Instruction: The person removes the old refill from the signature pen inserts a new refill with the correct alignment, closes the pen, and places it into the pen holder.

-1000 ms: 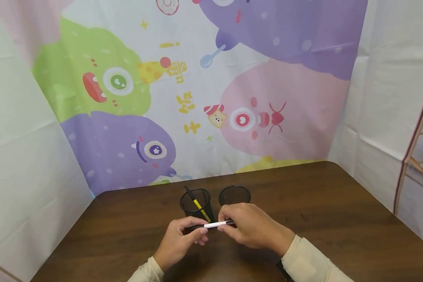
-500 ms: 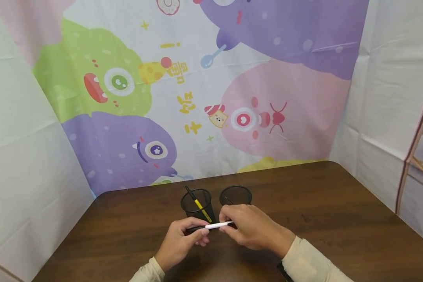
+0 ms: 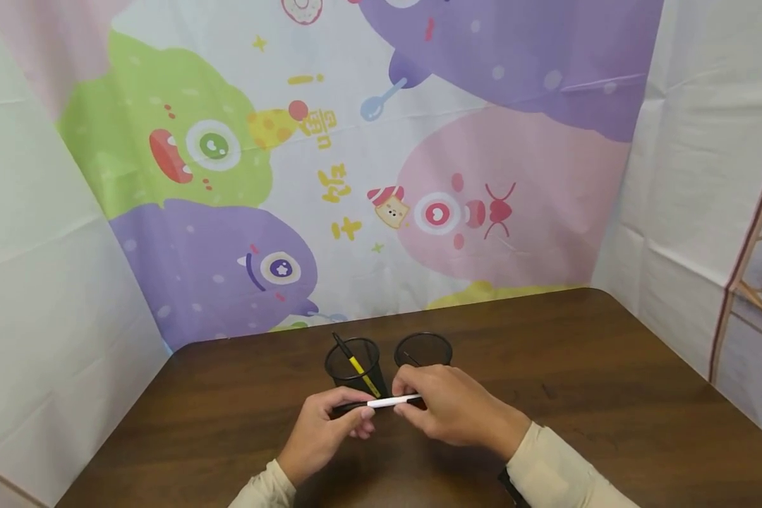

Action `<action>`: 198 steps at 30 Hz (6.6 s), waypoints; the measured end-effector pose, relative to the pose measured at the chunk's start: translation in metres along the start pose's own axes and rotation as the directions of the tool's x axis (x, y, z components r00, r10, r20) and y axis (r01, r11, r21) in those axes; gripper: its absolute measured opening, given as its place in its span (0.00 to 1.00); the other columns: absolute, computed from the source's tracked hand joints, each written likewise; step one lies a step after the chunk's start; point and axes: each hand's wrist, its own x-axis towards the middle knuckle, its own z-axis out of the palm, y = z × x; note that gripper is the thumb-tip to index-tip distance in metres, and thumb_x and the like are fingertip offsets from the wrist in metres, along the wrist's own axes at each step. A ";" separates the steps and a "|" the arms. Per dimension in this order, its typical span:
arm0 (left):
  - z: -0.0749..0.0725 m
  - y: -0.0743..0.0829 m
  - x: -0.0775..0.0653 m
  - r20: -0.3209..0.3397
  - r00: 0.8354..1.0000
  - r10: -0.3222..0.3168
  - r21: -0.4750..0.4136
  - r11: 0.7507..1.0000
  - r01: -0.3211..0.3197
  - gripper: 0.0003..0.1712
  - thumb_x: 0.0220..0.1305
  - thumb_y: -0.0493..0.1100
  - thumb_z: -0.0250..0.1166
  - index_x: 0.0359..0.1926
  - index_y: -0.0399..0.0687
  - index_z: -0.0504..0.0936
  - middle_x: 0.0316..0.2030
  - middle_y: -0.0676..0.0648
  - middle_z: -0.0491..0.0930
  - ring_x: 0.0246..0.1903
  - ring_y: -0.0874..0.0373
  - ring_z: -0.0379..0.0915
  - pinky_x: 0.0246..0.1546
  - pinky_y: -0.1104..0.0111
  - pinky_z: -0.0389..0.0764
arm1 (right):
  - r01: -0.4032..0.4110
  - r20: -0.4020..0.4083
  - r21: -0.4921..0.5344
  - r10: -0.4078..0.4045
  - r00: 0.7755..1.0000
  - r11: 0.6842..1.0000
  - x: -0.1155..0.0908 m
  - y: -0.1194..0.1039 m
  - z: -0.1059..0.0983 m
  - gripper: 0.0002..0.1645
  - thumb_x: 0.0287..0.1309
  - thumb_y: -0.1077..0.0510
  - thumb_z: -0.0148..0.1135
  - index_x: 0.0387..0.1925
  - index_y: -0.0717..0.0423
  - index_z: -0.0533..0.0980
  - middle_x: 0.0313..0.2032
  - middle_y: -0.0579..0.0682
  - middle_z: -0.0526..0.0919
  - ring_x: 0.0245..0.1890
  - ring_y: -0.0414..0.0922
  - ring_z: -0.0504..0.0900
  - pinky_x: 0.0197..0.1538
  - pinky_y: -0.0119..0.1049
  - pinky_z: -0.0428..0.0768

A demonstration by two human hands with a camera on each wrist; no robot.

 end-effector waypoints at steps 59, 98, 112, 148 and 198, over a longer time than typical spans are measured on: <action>0.002 0.001 -0.005 0.013 1.000 -0.013 0.041 0.999 0.013 0.10 0.66 0.40 0.69 0.44 0.38 0.87 0.32 0.35 0.86 0.28 0.55 0.85 0.32 0.61 0.87 | -0.017 0.017 -0.016 0.018 1.000 1.000 -0.004 -0.004 0.005 0.12 0.62 0.56 0.70 0.33 0.39 0.72 0.26 0.30 0.71 0.23 0.30 0.69 0.27 0.28 0.72; -0.002 -0.001 -0.002 0.000 1.000 0.010 0.013 1.000 -0.010 0.11 0.66 0.40 0.69 0.43 0.34 0.85 0.33 0.30 0.84 0.28 0.57 0.84 0.32 0.59 0.87 | -0.054 0.040 -0.002 0.054 0.998 0.999 0.002 0.000 0.006 0.08 0.69 0.43 0.62 0.39 0.41 0.77 0.29 0.29 0.76 0.24 0.29 0.71 0.28 0.28 0.74; -0.001 -0.001 0.000 0.025 1.000 0.012 0.004 1.000 -0.012 0.11 0.66 0.40 0.68 0.44 0.35 0.85 0.35 0.28 0.83 0.29 0.55 0.85 0.32 0.58 0.87 | -0.004 0.038 -0.014 0.004 0.999 1.000 0.001 0.000 0.004 0.11 0.72 0.47 0.58 0.31 0.37 0.79 0.24 0.28 0.72 0.22 0.28 0.68 0.26 0.27 0.72; 0.004 0.003 0.000 0.008 1.000 -0.012 0.006 1.000 0.012 0.11 0.66 0.39 0.69 0.43 0.33 0.85 0.31 0.29 0.83 0.28 0.57 0.85 0.32 0.60 0.87 | -0.006 -0.001 -0.019 0.006 1.000 1.000 -0.002 -0.001 0.002 0.12 0.61 0.56 0.70 0.33 0.38 0.73 0.24 0.30 0.71 0.22 0.30 0.68 0.26 0.28 0.72; 0.003 0.002 0.000 0.009 1.000 0.015 0.014 1.000 -0.015 0.10 0.65 0.39 0.69 0.43 0.36 0.86 0.33 0.31 0.84 0.29 0.55 0.85 0.32 0.59 0.87 | -0.047 0.027 -0.010 0.047 0.999 0.999 -0.002 -0.001 0.004 0.06 0.70 0.45 0.61 0.36 0.37 0.76 0.26 0.29 0.73 0.22 0.29 0.69 0.25 0.28 0.72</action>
